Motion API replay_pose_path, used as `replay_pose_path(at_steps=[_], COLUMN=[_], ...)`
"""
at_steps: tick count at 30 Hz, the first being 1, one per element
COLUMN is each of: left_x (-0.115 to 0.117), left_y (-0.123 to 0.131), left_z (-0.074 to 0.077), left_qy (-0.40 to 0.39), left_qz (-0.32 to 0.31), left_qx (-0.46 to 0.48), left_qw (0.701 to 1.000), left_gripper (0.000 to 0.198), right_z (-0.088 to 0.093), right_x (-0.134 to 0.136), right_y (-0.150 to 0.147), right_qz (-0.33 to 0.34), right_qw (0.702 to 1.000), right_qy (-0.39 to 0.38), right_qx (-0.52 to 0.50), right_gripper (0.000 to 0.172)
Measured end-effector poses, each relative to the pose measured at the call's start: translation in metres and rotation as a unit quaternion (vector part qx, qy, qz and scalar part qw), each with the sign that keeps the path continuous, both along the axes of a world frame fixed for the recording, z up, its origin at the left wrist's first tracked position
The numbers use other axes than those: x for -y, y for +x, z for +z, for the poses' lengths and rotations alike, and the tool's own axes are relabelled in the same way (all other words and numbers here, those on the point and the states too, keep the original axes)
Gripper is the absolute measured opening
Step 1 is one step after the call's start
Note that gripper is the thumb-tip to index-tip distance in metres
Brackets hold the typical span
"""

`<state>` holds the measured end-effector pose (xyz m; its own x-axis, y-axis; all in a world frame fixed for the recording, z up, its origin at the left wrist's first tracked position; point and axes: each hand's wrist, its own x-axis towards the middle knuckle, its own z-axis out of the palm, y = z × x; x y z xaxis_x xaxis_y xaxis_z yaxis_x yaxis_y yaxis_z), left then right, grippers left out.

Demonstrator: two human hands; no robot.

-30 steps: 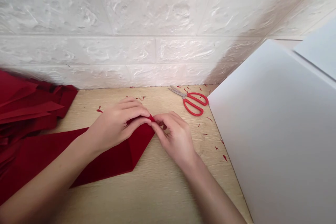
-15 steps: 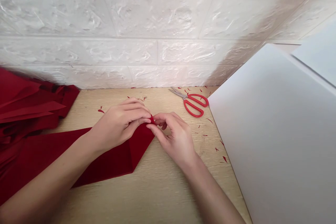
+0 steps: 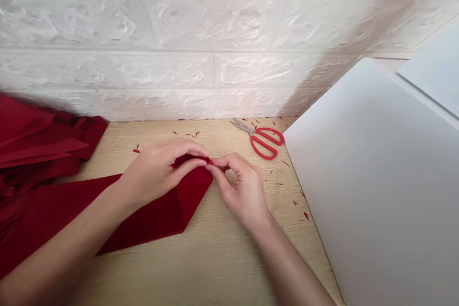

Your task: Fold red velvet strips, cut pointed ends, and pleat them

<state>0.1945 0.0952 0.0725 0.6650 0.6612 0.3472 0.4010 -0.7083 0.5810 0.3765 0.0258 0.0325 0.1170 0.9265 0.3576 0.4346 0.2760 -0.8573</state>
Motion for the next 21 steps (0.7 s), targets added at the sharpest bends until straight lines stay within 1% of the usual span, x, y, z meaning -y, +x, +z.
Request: replay_pose_path(at_steps=[4, 6, 8, 10, 14, 16, 18, 21], left_x=[-0.002, -0.003, -0.004, -0.005, -0.005, -0.005, -0.004, -0.003], left_y=[-0.003, -0.005, -0.006, -0.007, -0.007, -0.006, -0.006, -0.006], left_z=[0.005, 0.008, 0.009, 0.011, 0.011, 0.012, 0.013, 0.015], left_qy=[-0.073, -0.113, -0.137, -0.129, -0.071, -0.056, -0.064, -0.113], left_qz=[0.012, 0.022, 0.041, 0.044, 0.029, 0.03, 0.039, 0.063], left_qx=[0.001, -0.001, 0.005, 0.014, 0.017, 0.017, 0.013, 0.006], left_qw=[0.997, 0.993, 0.99, 0.991, 0.997, 0.998, 0.997, 0.992], left_gripper=[0.02, 0.021, 0.019, 0.017, 0.012, 0.01, 0.009, 0.011], right_z=[0.002, 0.003, 0.004, 0.004, 0.004, 0.003, 0.003, 0.002], right_x=[-0.003, -0.004, -0.005, -0.005, -0.006, -0.006, -0.006, -0.006], right_y=[0.0, 0.0, 0.0, 0.0, -0.001, -0.001, -0.002, -0.002], right_qz=[-0.002, -0.002, -0.002, -0.001, 0.002, 0.003, 0.003, -0.002], right_qw=[0.996, 0.993, 0.992, 0.99, 0.986, 0.984, 0.983, 0.984], right_qy=[-0.029, -0.039, -0.044, -0.05, -0.063, -0.068, -0.069, -0.062], right_qx=[-0.087, -0.111, -0.122, -0.129, -0.152, -0.163, -0.168, -0.165], right_gripper=[0.003, 0.005, 0.007, 0.008, 0.007, 0.008, 0.008, 0.007])
